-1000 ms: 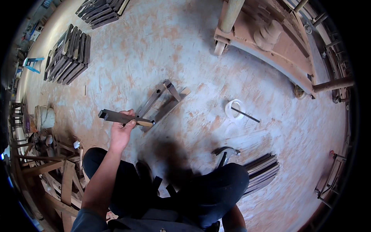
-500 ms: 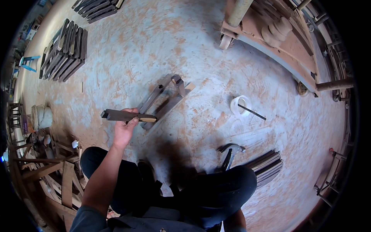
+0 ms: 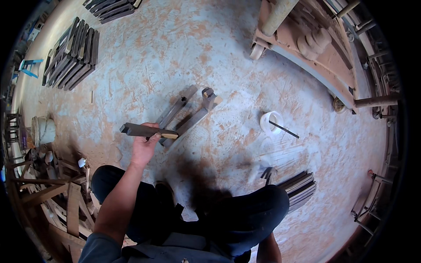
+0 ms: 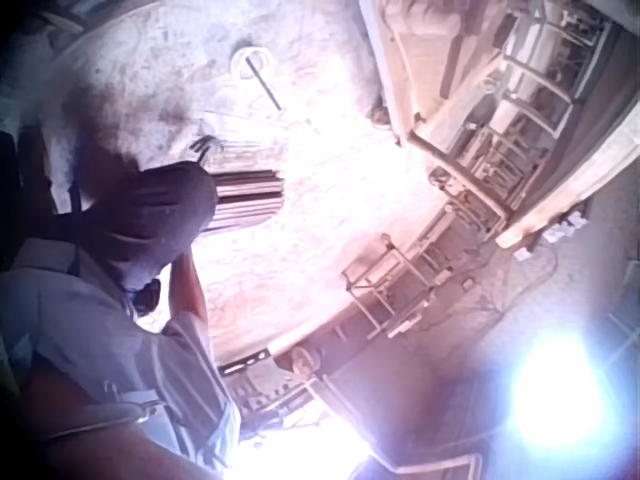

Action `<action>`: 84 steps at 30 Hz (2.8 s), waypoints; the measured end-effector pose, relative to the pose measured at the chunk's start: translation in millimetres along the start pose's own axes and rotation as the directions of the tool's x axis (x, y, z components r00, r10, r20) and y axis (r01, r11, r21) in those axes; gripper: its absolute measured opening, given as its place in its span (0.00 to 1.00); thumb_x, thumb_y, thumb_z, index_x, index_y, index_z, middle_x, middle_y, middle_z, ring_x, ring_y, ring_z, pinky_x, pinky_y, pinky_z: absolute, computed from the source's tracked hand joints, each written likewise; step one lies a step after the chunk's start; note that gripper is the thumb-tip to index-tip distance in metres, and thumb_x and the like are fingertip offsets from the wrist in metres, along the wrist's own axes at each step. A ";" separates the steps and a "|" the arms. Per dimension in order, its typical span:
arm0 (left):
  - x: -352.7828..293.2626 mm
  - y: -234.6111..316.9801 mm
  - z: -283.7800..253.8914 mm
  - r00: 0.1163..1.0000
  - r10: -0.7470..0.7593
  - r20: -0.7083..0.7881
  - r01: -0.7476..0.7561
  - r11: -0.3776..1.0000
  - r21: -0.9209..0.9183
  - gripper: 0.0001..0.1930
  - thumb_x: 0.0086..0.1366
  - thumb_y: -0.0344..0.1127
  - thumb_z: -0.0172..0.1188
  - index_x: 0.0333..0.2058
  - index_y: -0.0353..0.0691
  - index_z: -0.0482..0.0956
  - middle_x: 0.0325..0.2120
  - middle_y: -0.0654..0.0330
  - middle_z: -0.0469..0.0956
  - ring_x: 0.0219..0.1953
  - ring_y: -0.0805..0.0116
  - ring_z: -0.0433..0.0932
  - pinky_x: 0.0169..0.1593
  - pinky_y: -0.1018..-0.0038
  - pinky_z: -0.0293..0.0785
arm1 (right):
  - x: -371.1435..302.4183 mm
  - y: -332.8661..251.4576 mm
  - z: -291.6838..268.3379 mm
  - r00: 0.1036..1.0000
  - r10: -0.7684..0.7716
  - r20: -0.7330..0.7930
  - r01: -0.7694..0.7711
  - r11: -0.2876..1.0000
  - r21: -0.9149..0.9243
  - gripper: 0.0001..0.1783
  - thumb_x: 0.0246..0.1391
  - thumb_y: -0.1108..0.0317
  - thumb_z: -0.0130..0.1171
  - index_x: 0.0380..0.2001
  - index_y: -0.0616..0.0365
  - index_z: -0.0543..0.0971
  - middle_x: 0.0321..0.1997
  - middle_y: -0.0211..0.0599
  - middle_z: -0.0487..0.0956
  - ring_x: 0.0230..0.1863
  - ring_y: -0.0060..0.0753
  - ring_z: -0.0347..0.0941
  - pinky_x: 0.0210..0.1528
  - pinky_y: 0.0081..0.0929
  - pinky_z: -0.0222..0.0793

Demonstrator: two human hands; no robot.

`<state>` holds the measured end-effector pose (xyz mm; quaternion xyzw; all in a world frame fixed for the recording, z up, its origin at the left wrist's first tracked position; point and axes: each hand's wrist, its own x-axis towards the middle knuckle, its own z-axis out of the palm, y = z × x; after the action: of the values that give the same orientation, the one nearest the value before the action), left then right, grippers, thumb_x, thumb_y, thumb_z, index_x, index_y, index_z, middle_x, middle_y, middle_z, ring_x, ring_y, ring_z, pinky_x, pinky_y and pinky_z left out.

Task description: The person assembles a small wooden frame by applying glue to joints, hammering nails, and measuring dimensions with a tape measure. They handle wooden planks, a hammer, a brush, and a tape measure while sitting on the workshop floor.

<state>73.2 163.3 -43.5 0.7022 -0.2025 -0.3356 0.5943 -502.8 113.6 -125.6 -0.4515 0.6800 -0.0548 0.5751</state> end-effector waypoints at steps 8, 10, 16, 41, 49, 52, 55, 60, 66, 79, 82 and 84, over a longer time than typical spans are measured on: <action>-13.0 3.4 21.1 0.990 0.134 0.048 -0.141 0.971 0.191 0.14 0.62 0.21 0.57 0.46 0.38 0.69 0.45 0.59 0.73 0.47 0.71 0.72 0.54 0.76 0.67 | -23.9 -115.0 -59.9 0.939 -0.244 -0.241 0.303 0.920 0.250 0.10 0.56 0.74 0.58 0.41 0.56 0.73 0.36 0.27 0.76 0.36 0.18 0.71 0.37 0.19 0.70; -15.8 3.3 24.4 0.987 0.152 0.051 -0.160 0.958 0.238 0.14 0.62 0.21 0.58 0.45 0.38 0.69 0.45 0.59 0.73 0.46 0.71 0.72 0.53 0.76 0.68 | -46.1 -177.5 -75.8 0.974 -0.150 -0.170 0.193 0.940 0.280 0.09 0.55 0.72 0.60 0.37 0.56 0.71 0.24 0.29 0.72 0.21 0.17 0.68 0.24 0.19 0.68; -18.6 0.7 36.4 0.979 0.201 0.025 -0.202 0.965 0.165 0.13 0.61 0.21 0.57 0.45 0.34 0.69 0.43 0.58 0.73 0.45 0.68 0.74 0.49 0.76 0.72 | -115.8 -342.1 -50.5 0.874 -0.486 0.001 0.486 0.874 0.031 0.09 0.55 0.73 0.56 0.38 0.63 0.72 0.26 0.32 0.74 0.25 0.20 0.70 0.29 0.19 0.67; -19.3 -23.4 33.3 0.956 0.293 0.010 -0.293 0.950 0.108 0.13 0.60 0.24 0.59 0.44 0.35 0.71 0.43 0.56 0.75 0.42 0.71 0.74 0.47 0.75 0.71 | -138.7 -446.9 148.2 0.508 -0.432 0.745 0.862 0.247 -0.443 0.20 0.56 0.53 0.59 0.40 0.60 0.71 0.26 0.46 0.78 0.27 0.50 0.78 0.25 0.40 0.74; -11.1 -26.7 34.4 0.954 0.298 0.022 -0.297 0.943 0.147 0.14 0.61 0.20 0.56 0.45 0.35 0.67 0.44 0.55 0.73 0.47 0.67 0.73 0.53 0.72 0.71 | -138.1 -440.0 148.3 0.543 -0.381 0.748 0.840 0.258 -0.477 0.19 0.56 0.54 0.60 0.38 0.59 0.70 0.25 0.45 0.77 0.26 0.51 0.78 0.25 0.41 0.73; -16.6 -27.1 38.6 0.944 0.329 -0.009 -0.325 0.936 0.132 0.14 0.61 0.21 0.57 0.44 0.35 0.67 0.44 0.55 0.73 0.47 0.68 0.73 0.52 0.73 0.71 | -138.4 -441.1 150.6 0.491 -0.467 0.735 0.871 0.293 -0.395 0.19 0.55 0.54 0.60 0.38 0.58 0.70 0.24 0.45 0.77 0.25 0.51 0.77 0.24 0.41 0.73; -18.1 -12.1 43.0 0.948 0.319 0.014 -0.317 0.936 0.149 0.14 0.62 0.21 0.57 0.45 0.36 0.67 0.44 0.56 0.73 0.47 0.68 0.73 0.52 0.73 0.71 | -141.1 -445.0 144.6 0.479 -0.473 0.739 0.878 0.287 -0.384 0.19 0.55 0.54 0.60 0.37 0.58 0.70 0.24 0.44 0.77 0.23 0.52 0.76 0.22 0.41 0.73; -16.4 -24.4 39.8 0.950 0.311 0.024 -0.312 0.949 0.039 0.14 0.63 0.22 0.56 0.46 0.36 0.66 0.45 0.56 0.73 0.48 0.69 0.72 0.51 0.74 0.71 | -136.4 -449.6 146.9 0.484 -0.467 0.740 0.875 0.239 -0.421 0.20 0.56 0.51 0.59 0.33 0.59 0.70 0.22 0.43 0.76 0.21 0.49 0.77 0.20 0.40 0.73; -20.4 -0.5 40.2 0.957 0.282 0.067 -0.290 0.924 0.250 0.14 0.63 0.19 0.53 0.46 0.36 0.65 0.47 0.55 0.72 0.50 0.68 0.71 0.54 0.73 0.69 | -131.9 -444.7 147.1 0.518 -0.403 0.755 0.855 0.232 -0.463 0.21 0.56 0.51 0.59 0.36 0.59 0.69 0.23 0.45 0.77 0.23 0.52 0.77 0.22 0.41 0.73; -14.3 -24.9 20.0 0.924 0.303 0.232 -0.361 0.892 0.272 0.22 0.59 0.27 0.61 0.52 0.42 0.68 0.49 0.56 0.74 0.52 0.68 0.72 0.53 0.74 0.69 | -136.9 -436.1 128.5 0.538 -0.409 0.737 0.842 0.289 -0.455 0.20 0.60 0.51 0.54 0.33 0.60 0.70 0.24 0.48 0.78 0.26 0.54 0.77 0.27 0.43 0.74; -15.9 -40.0 1.1 0.893 -0.394 0.215 0.445 0.841 -0.306 0.22 0.62 0.34 0.60 0.55 0.42 0.68 0.51 0.53 0.72 0.50 0.61 0.75 0.48 0.66 0.76 | -143.3 -426.8 103.0 0.612 -0.383 0.691 0.775 0.466 -0.428 0.18 0.58 0.55 0.58 0.37 0.62 0.73 0.24 0.52 0.76 0.28 0.57 0.76 0.30 0.42 0.73; -9.8 -21.5 8.8 0.684 -0.683 0.255 0.663 0.437 -0.608 0.23 0.63 0.41 0.59 0.54 0.38 0.68 0.49 0.49 0.72 0.45 0.55 0.77 0.43 0.61 0.79 | -152.2 -417.7 80.0 0.680 -0.397 0.616 0.715 0.546 -0.437 0.17 0.58 0.56 0.58 0.39 0.61 0.74 0.25 0.52 0.77 0.29 0.56 0.77 0.30 0.42 0.73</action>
<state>57.6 168.4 -62.8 0.4712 0.2340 -0.5814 0.6206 -216.6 7.3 207.4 -0.8175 0.3163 0.1041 0.4699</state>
